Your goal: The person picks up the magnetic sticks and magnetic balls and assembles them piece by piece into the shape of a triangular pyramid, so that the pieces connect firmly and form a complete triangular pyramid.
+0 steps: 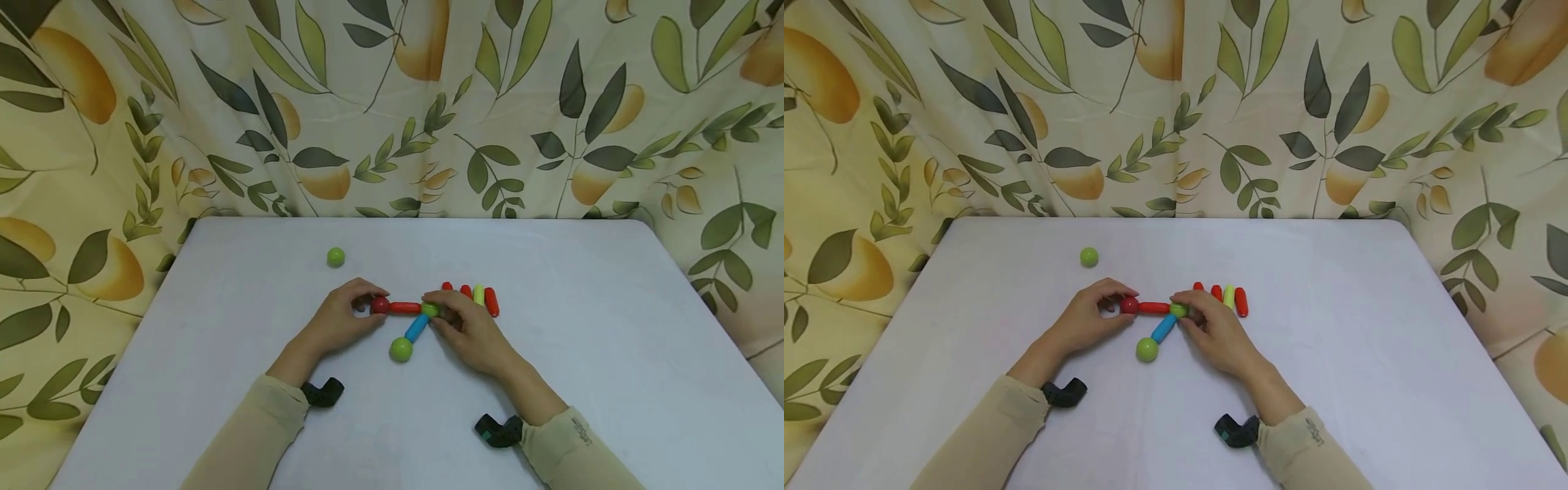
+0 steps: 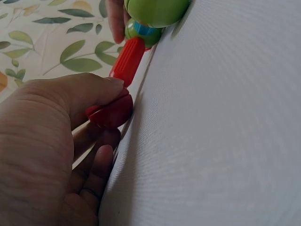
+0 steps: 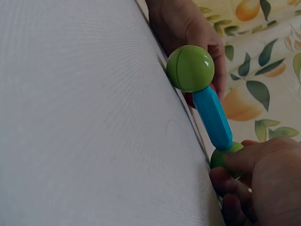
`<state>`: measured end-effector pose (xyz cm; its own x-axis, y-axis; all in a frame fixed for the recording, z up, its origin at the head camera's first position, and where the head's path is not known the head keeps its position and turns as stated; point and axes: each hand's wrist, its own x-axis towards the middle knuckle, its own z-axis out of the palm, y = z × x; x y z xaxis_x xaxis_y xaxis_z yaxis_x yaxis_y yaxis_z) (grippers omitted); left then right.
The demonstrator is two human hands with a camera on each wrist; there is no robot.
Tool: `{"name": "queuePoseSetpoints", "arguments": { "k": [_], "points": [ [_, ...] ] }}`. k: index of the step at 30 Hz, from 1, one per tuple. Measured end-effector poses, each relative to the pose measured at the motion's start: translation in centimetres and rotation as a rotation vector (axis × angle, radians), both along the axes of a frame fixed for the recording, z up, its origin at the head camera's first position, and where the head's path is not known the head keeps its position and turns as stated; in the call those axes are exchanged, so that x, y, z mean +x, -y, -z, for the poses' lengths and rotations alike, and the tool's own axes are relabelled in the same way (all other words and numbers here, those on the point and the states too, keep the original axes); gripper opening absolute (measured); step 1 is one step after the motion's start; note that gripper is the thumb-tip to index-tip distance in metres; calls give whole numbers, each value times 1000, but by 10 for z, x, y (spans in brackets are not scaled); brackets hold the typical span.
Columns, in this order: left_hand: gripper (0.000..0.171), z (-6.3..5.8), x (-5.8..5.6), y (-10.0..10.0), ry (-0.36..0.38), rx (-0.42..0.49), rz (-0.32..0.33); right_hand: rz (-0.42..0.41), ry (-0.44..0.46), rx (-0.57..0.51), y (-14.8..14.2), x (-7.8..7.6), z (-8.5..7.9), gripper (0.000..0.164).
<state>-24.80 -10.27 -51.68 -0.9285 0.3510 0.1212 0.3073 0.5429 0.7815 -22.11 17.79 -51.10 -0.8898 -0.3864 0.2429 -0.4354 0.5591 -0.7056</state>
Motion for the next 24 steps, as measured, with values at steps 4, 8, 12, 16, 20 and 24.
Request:
{"name": "queuePoseSetpoints", "arguments": {
  "k": [4, 8, 12, 16, 20, 24],
  "points": [
    [33, 3, 2, 2, 16, -1, -10, 7, 19, -21, 2, 0, 1, 44],
    [32, 6, 4, 3, 6, 1, -4, 17, 25, -42, 2, 2, 0, 42],
    [31, 5, 3, 3, -27, 6, 5, 67, 13, -59, 2, 3, -5, 38],
    [31, 3, 1, 2, -34, 8, 12, 128, -20, -68, 1, 3, -12, 33],
    [31, 2, 0, 2, -34, 11, 19, 183, -44, -70, -2, 2, -17, 32],
    [32, 2, -1, 2, -37, 17, 20, 242, -33, -54, -6, 0, -23, 31]
  ]
}}
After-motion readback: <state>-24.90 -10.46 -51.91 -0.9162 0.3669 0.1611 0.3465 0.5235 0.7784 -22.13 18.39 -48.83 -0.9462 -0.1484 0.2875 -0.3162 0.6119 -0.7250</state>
